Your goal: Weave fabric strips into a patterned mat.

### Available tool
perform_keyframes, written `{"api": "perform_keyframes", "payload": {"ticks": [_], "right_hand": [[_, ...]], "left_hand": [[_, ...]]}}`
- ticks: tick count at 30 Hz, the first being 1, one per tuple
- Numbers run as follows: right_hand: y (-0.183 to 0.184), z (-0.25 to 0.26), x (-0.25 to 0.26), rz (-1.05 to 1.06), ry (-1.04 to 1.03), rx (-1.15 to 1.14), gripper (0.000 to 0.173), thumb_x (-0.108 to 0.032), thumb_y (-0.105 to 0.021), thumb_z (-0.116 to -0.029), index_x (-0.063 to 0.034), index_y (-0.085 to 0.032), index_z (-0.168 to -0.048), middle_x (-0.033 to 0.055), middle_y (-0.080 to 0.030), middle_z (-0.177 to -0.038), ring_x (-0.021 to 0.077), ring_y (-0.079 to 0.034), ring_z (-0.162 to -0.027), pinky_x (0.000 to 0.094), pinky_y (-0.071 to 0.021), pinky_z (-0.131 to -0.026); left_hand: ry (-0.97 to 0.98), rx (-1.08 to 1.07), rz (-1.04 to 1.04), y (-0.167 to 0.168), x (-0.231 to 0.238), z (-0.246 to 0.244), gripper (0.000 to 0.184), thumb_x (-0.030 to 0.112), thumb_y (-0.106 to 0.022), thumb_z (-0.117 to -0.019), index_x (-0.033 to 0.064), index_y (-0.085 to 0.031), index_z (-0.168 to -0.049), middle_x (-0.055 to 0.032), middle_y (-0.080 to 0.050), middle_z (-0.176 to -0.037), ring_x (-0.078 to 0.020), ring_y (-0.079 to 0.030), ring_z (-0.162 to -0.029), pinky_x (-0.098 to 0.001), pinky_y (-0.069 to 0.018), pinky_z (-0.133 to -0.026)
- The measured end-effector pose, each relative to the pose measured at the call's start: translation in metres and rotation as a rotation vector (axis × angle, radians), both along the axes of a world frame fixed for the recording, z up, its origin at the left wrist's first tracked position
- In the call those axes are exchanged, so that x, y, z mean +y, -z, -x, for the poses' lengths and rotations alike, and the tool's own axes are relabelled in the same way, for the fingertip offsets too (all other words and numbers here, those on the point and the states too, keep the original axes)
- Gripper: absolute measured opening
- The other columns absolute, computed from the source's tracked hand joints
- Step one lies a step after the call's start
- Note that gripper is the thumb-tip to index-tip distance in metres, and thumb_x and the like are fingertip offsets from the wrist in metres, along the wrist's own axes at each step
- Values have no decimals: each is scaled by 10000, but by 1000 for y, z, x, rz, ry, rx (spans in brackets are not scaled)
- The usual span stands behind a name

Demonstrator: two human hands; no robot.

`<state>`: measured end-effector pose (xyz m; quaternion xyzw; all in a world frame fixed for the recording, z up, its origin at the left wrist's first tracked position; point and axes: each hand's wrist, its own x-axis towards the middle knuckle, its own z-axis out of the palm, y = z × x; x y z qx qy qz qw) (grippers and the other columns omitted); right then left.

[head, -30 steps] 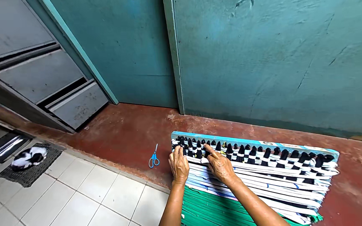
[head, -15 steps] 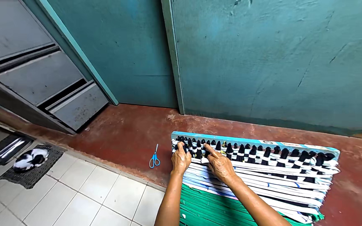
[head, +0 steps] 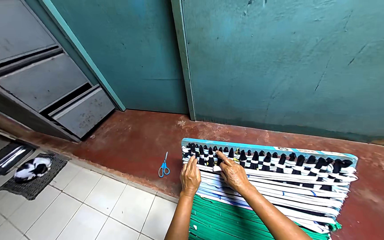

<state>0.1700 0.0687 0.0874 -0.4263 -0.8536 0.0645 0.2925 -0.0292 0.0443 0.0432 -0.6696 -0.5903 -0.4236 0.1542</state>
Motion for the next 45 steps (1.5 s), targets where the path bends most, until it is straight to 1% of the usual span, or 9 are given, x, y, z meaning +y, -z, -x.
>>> {"api": "perform_keyframes", "payload": {"ticks": [8,10,13,17,21,27,31,35,45], "right_hand": [[-2,0,0,43,13,-16,85,25,-659,-880,64,-720,-835,146,-560,-1504,381,-741,-975,505,-598,-742],[-1,0,0,41,10,-9,80,28,-663,-877,63,-722,-836,146,-559,-1505,380,-739,-980,502,-597,-742],[2,-1,1,2,-3,18,66,32,-679,-856,61,-717,-810,150,-574,-1489,379,-746,-981,504,-602,-736],[2,-1,1,-11,-2,19,61,29,-685,-851,59,-718,-809,151,-580,-1482,374,-749,-955,505,-603,-726],[2,-1,1,3,5,9,66,24,-683,-858,58,-723,-819,142,-576,-1489,372,-748,-957,501,-603,-731],[3,-1,0,-14,1,17,64,25,-684,-856,55,-721,-814,147,-583,-1480,376,-749,-974,508,-605,-731],[4,0,0,-22,8,20,71,27,-677,-858,55,-719,-809,143,-586,-1478,373,-748,-938,499,-600,-701],[2,-1,0,2,4,21,61,25,-688,-860,60,-722,-824,149,-573,-1489,379,-745,-968,516,-600,-728],[0,-1,0,-3,0,27,62,42,-679,-858,61,-718,-813,147,-578,-1484,384,-746,-973,509,-602,-733]], "left_hand": [[-67,-262,716,-53,13,-8,486,154,-587,-970,-42,-513,-1408,-265,-694,-1173,-438,-703,-1008,-581,-535,-885],[-40,-279,667,-53,12,-5,432,135,-590,-975,-66,-556,-1356,-266,-696,-1163,-432,-701,-1015,-572,-532,-904],[-7,-146,253,-23,3,-5,295,44,-597,-887,-109,-693,-1120,-250,-737,-1031,-401,-747,-842,-541,-597,-716],[-2,-77,-24,2,-2,-5,233,39,-549,-872,-65,-751,-923,-256,-728,-1145,-354,-769,-885,-439,-623,-684],[-33,-153,-68,-3,4,-8,255,18,-542,-859,-98,-737,-975,-245,-740,-1101,-347,-762,-946,-446,-620,-766],[-253,-268,64,-30,6,7,310,15,-594,-890,-110,-679,-1161,-227,-700,-876,-358,-695,-734,-505,-562,-664],[-257,-207,106,-35,15,13,235,39,-656,-899,-80,-727,-1089,-218,-730,-892,-357,-722,-749,-526,-573,-674],[-248,-233,-7,-27,22,9,137,11,-669,-872,-68,-754,-945,-216,-738,-882,-341,-741,-770,-486,-597,-701],[-54,-994,215,-48,17,13,97,-51,-602,-950,-114,-667,-985,-103,-678,-799,-50,-624,-712,-214,-525,-724]]}}
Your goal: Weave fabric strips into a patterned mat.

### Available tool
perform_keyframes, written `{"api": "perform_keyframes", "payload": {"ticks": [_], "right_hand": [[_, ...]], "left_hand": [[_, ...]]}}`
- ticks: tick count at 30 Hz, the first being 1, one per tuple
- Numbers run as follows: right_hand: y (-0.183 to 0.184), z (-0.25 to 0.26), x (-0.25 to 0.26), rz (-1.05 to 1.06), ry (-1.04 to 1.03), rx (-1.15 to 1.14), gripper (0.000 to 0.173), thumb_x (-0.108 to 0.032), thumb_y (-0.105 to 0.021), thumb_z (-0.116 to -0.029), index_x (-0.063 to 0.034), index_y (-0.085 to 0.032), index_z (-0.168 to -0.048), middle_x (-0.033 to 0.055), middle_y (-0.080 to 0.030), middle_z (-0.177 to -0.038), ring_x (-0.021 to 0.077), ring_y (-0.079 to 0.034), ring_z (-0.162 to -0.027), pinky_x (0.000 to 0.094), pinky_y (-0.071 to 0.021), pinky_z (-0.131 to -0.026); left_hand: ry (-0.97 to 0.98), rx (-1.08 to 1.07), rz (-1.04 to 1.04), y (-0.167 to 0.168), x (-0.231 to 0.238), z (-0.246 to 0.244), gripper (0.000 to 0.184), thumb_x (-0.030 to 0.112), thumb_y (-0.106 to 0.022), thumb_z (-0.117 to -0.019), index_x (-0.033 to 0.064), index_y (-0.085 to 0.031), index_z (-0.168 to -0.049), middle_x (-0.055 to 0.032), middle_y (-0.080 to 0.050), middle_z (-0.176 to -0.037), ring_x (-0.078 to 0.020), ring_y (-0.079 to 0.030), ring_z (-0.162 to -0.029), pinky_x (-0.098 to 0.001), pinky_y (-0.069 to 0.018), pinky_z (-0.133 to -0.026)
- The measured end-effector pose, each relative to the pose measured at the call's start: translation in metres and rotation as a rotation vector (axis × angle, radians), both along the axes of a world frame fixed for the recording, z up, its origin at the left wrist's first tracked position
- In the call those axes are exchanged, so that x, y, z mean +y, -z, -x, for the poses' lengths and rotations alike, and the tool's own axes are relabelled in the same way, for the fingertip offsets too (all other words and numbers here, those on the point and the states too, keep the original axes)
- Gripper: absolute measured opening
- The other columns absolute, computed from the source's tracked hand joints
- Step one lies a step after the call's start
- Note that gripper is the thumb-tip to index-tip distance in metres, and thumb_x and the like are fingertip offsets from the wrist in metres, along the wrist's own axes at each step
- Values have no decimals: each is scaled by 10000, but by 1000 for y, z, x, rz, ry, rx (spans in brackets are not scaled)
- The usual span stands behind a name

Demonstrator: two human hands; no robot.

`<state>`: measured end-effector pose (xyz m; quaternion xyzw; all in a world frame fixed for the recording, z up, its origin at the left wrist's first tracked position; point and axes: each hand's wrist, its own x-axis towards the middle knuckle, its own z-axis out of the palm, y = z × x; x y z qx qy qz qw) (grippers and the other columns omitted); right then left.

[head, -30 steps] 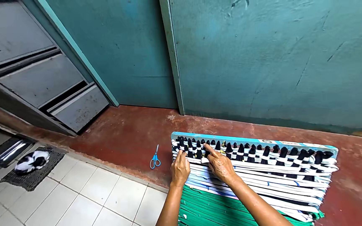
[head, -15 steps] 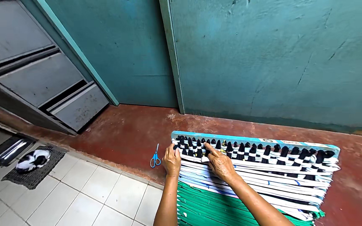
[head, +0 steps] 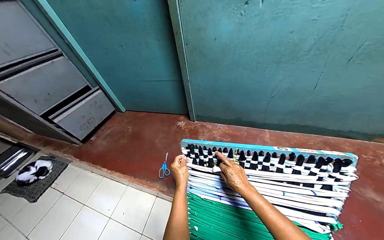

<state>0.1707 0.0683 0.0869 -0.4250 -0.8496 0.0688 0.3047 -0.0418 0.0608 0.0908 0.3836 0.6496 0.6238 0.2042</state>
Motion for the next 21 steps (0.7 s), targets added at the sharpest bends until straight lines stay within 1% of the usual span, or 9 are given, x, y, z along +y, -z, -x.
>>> {"api": "perform_keyframes", "payload": {"ticks": [2,5,8,11,15,17,18,20,21], "right_hand": [[0,0,0,2,-3,0,64,43,-675,-856,60,-717,-809,149,-578,-1484,383,-746,-969,509,-602,-731],[1,0,0,9,1,-5,67,40,-674,-860,63,-718,-816,147,-576,-1487,380,-745,-974,509,-601,-735],[1,0,0,8,-2,-11,73,30,-673,-869,62,-720,-823,149,-576,-1487,376,-744,-970,503,-601,-740],[3,-1,1,-19,3,1,75,34,-671,-859,56,-720,-806,145,-587,-1476,368,-749,-955,498,-604,-721],[3,0,1,-18,-1,-8,66,29,-683,-854,58,-720,-809,145,-580,-1484,372,-747,-991,504,-604,-738],[3,0,1,-22,-3,-9,58,26,-694,-849,57,-720,-807,146,-578,-1486,373,-747,-983,504,-604,-735],[3,0,2,-23,-3,-8,53,27,-695,-845,55,-719,-807,145,-577,-1487,372,-748,-978,502,-604,-732],[3,0,1,-6,-5,-11,47,34,-690,-844,60,-713,-812,153,-572,-1490,379,-744,-985,511,-603,-742],[1,-1,1,12,-5,-17,51,33,-688,-852,63,-715,-822,155,-567,-1494,383,-740,-1001,514,-601,-756]], "left_hand": [[3,64,-13,0,-2,1,84,-50,-629,-930,-105,-681,-966,-114,-672,-829,-74,-611,-747,-230,-511,-734],[-48,315,-60,5,-4,2,108,-41,-659,-900,-106,-718,-964,-208,-695,-910,-236,-665,-839,-355,-541,-805],[-123,411,-58,8,-5,3,108,-26,-657,-907,-90,-724,-961,-212,-705,-893,-273,-679,-822,-397,-546,-799],[-145,455,-85,10,-4,0,99,-32,-662,-895,-93,-723,-943,-221,-710,-899,-283,-688,-812,-395,-554,-788],[-158,566,-134,14,-4,-5,81,-54,-679,-860,-105,-731,-898,-251,-728,-954,-355,-723,-895,-445,-576,-834],[-159,593,-150,18,-4,-5,86,-50,-667,-857,-99,-730,-888,-241,-737,-955,-343,-734,-892,-431,-585,-831],[-157,561,-138,17,-4,-6,95,-48,-660,-868,-105,-727,-906,-230,-737,-918,-309,-727,-829,-415,-584,-791],[-149,447,-75,13,-5,-6,112,-32,-646,-911,-107,-712,-961,-184,-701,-784,-219,-642,-658,-371,-534,-679],[-147,414,-57,10,-6,-5,118,-27,-643,-920,-111,-707,-974,-177,-691,-755,-195,-619,-622,-354,-523,-656]]}}
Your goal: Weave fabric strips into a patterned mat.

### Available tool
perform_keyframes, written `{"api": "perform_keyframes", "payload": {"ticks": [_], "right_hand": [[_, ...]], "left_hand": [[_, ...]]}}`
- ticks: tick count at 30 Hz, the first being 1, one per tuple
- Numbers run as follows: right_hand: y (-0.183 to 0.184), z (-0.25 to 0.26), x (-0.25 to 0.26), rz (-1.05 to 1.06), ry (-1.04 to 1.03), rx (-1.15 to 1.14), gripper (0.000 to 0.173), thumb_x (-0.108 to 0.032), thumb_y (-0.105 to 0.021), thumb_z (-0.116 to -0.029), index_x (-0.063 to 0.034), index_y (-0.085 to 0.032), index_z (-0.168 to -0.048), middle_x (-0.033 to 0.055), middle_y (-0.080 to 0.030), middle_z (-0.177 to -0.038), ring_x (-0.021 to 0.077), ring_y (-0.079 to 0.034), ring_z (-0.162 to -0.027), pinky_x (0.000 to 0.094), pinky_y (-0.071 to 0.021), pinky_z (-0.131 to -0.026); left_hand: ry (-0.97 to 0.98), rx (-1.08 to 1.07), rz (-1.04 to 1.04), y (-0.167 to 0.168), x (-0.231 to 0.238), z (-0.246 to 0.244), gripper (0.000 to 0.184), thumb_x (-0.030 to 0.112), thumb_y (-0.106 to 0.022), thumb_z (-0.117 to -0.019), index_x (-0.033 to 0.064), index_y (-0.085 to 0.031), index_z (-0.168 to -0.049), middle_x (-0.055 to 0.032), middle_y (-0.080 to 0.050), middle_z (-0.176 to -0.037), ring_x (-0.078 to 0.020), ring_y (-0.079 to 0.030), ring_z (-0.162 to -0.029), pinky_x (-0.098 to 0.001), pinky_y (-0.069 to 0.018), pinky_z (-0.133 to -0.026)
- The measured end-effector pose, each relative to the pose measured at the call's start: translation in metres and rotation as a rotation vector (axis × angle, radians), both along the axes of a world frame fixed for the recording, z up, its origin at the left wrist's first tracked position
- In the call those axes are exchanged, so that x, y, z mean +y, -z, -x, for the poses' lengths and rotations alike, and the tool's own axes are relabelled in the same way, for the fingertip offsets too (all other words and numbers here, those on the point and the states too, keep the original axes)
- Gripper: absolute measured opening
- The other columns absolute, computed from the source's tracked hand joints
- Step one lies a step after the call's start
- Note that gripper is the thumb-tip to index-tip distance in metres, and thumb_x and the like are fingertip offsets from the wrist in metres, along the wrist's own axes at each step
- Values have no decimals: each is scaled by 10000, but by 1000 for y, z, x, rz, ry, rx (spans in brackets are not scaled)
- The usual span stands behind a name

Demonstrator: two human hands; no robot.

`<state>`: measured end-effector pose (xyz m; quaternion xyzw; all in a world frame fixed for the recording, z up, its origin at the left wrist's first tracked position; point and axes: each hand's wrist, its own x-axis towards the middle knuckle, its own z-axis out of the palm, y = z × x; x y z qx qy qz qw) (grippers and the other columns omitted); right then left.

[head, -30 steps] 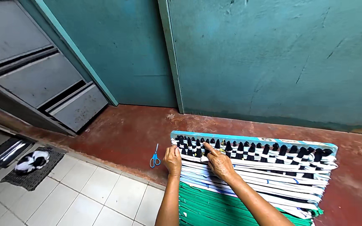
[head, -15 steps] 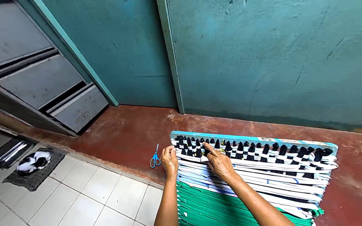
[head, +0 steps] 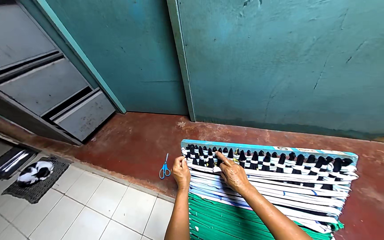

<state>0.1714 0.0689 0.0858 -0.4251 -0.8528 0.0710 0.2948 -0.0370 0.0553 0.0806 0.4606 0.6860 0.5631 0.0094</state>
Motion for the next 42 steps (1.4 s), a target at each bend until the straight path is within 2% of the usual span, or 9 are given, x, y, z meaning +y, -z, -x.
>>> {"api": "perform_keyframes", "payload": {"ticks": [6,10,13,18,25,27,31,34,42], "right_hand": [[-1,0,0,-2,0,-9,45,35,-691,-845,64,-717,-821,157,-567,-1493,376,-743,-986,507,-601,-744],[1,1,-1,-13,8,-5,50,32,-689,-845,61,-719,-817,147,-569,-1495,373,-745,-959,503,-599,-717],[3,2,0,-26,16,-4,47,31,-692,-839,55,-723,-814,143,-578,-1486,367,-747,-947,498,-599,-710],[1,1,-1,0,15,-21,52,17,-701,-849,57,-724,-825,146,-558,-1506,372,-743,-974,503,-600,-728],[1,2,-1,20,20,-38,61,15,-690,-858,58,-729,-842,136,-545,-1520,372,-739,-982,496,-596,-734],[1,1,-1,13,18,-29,61,19,-687,-856,61,-727,-837,140,-548,-1517,377,-739,-981,502,-597,-738],[0,1,-2,0,16,-27,60,16,-689,-854,60,-725,-835,140,-555,-1510,374,-739,-978,496,-597,-730],[-1,0,-3,20,15,-34,63,23,-680,-861,61,-728,-847,141,-549,-1516,371,-735,-1004,496,-597,-753],[-1,-1,-1,34,8,-16,95,10,-648,-882,57,-728,-862,120,-548,-1521,347,-739,-992,483,-600,-755]], "left_hand": [[7,-108,-9,-2,2,8,101,-40,-670,-903,-109,-702,-970,-153,-693,-775,-109,-600,-627,-260,-507,-650],[61,-110,-91,11,2,4,118,-67,-668,-879,-131,-695,-974,-193,-713,-833,-138,-666,-671,-268,-560,-682],[43,34,-171,20,7,0,90,-85,-688,-825,-123,-714,-903,-241,-723,-933,-216,-706,-770,-290,-581,-722],[-111,273,-152,21,17,-5,67,-28,-717,-826,-60,-755,-871,-226,-725,-909,-332,-724,-830,-419,-590,-761],[-205,538,-224,33,21,-5,140,1,-629,-851,-21,-765,-824,-163,-767,-862,-308,-744,-761,-414,-583,-683],[-197,575,-216,37,17,-6,163,7,-618,-870,-19,-778,-874,-163,-773,-910,-318,-738,-773,-418,-576,-684],[-102,518,12,37,4,-15,251,-22,-586,-895,-50,-758,-1076,-250,-719,-1092,-415,-715,-968,-496,-584,-823],[-31,405,149,28,-3,-19,306,-24,-564,-927,-67,-710,-1193,-280,-690,-1136,-433,-722,-931,-539,-592,-752],[-60,438,53,32,-1,-16,374,31,-517,-920,-129,-644,-1233,-241,-716,-891,-404,-715,-756,-549,-562,-663]]}}
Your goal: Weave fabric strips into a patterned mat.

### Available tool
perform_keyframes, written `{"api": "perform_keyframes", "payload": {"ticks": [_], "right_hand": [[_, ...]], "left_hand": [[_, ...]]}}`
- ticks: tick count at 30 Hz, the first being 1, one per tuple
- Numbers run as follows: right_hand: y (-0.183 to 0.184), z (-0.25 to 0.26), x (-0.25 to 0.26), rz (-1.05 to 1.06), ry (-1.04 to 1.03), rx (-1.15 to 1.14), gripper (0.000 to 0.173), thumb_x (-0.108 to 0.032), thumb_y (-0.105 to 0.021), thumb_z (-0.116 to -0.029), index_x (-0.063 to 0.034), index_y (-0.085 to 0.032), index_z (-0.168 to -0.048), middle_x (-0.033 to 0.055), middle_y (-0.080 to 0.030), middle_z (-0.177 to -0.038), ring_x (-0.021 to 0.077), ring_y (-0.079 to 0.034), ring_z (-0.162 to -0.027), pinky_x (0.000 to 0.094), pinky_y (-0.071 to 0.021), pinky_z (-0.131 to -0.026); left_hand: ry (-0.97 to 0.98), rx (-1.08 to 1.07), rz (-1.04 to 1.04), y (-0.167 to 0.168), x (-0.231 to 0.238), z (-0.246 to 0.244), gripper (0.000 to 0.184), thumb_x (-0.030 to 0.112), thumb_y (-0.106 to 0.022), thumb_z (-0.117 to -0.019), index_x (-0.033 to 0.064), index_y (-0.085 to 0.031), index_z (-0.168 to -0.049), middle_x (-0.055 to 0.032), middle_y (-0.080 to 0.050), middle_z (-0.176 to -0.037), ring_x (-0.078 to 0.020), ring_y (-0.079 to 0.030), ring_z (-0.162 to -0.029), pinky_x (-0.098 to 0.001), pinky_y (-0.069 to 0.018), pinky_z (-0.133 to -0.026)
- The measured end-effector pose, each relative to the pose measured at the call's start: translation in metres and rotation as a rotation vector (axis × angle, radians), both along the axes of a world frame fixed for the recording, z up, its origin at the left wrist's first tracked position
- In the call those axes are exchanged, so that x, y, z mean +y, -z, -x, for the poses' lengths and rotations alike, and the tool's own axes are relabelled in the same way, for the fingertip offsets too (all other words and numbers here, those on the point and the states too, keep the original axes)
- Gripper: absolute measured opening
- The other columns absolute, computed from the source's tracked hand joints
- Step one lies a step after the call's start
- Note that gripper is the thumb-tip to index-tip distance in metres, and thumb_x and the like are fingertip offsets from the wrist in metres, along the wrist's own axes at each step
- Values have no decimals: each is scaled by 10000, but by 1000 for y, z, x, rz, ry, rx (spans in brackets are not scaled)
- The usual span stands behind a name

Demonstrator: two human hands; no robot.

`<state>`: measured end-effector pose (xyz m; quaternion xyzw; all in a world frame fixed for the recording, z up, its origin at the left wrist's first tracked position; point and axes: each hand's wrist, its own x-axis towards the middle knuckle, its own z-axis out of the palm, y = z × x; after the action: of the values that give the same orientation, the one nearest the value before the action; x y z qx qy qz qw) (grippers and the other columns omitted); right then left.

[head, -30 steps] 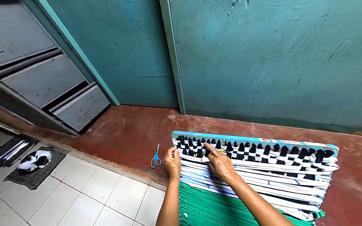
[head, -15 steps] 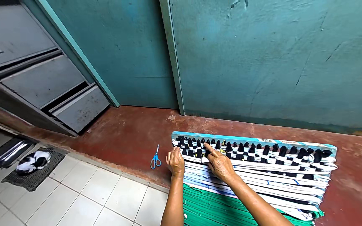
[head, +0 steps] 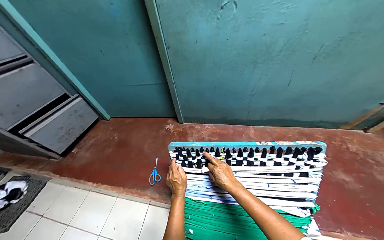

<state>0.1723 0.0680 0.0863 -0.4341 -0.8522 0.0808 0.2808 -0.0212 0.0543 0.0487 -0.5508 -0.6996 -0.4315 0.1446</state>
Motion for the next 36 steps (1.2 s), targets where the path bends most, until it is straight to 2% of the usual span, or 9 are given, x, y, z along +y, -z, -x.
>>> {"api": "perform_keyframes", "payload": {"ticks": [5,12,15,17,19,23,29,33,36], "right_hand": [[-2,1,1,32,-6,-12,125,2,-620,-909,58,-730,-887,117,-533,-1535,346,-732,-1001,478,-595,-772],[-4,1,1,98,-18,-27,146,-4,-597,-929,55,-731,-924,104,-496,-1569,349,-715,-1032,477,-584,-797],[-4,0,1,90,-23,-17,148,-7,-595,-930,56,-728,-921,105,-498,-1567,348,-718,-1029,479,-584,-793],[-5,-1,0,113,-26,-17,152,-2,-590,-933,64,-726,-937,108,-486,-1575,355,-713,-1042,490,-582,-803],[-4,-1,0,112,-29,-17,154,1,-586,-930,64,-726,-936,107,-485,-1577,355,-713,-1031,487,-579,-794],[-3,-2,1,106,-32,-11,156,-2,-584,-933,62,-726,-923,106,-488,-1575,354,-714,-1027,485,-580,-789],[-3,-1,1,102,-29,-14,152,5,-584,-934,63,-723,-915,103,-496,-1569,346,-716,-1035,480,-583,-797],[-4,0,1,122,-22,-45,165,-1,-574,-942,62,-726,-936,99,-481,-1581,348,-709,-1046,475,-578,-805],[-4,0,2,134,-23,-48,165,-4,-576,-944,61,-728,-945,99,-474,-1586,351,-708,-1052,476,-578,-813]], "left_hand": [[8,38,107,-6,1,1,362,26,-500,-956,-97,-662,-1255,-278,-732,-1078,-448,-741,-852,-585,-569,-697],[24,-31,825,-64,2,3,417,146,-418,-1069,13,-544,-1444,-260,-702,-1174,-447,-682,-1088,-600,-518,-906],[36,1,519,-53,-11,0,383,83,-468,-1026,-69,-619,-1343,-298,-726,-1032,-482,-718,-932,-625,-544,-811],[95,85,143,-32,-20,-7,336,23,-512,-938,-98,-709,-1181,-265,-744,-885,-441,-737,-738,-584,-569,-645],[214,115,16,-16,-26,-17,321,31,-521,-908,-70,-747,-1113,-214,-753,-847,-379,-742,-689,-529,-587,-602],[292,134,49,-4,-22,-34,409,65,-535,-880,-21,-722,-1234,-177,-741,-828,-342,-709,-612,-495,-551,-518],[293,82,327,-20,-16,-39,439,33,-560,-927,17,-657,-1355,-221,-756,-923,-430,-727,-698,-588,-559,-601],[287,115,969,-68,-9,-41,513,191,-447,-1056,114,-433,-1563,-227,-729,-1104,-428,-701,-1034,-573,-527,-892],[304,107,1233,-91,11,-44,475,225,-435,-1069,68,-442,-1516,-247,-667,-1238,-414,-637,-1189,-574,-495,-976]]}}
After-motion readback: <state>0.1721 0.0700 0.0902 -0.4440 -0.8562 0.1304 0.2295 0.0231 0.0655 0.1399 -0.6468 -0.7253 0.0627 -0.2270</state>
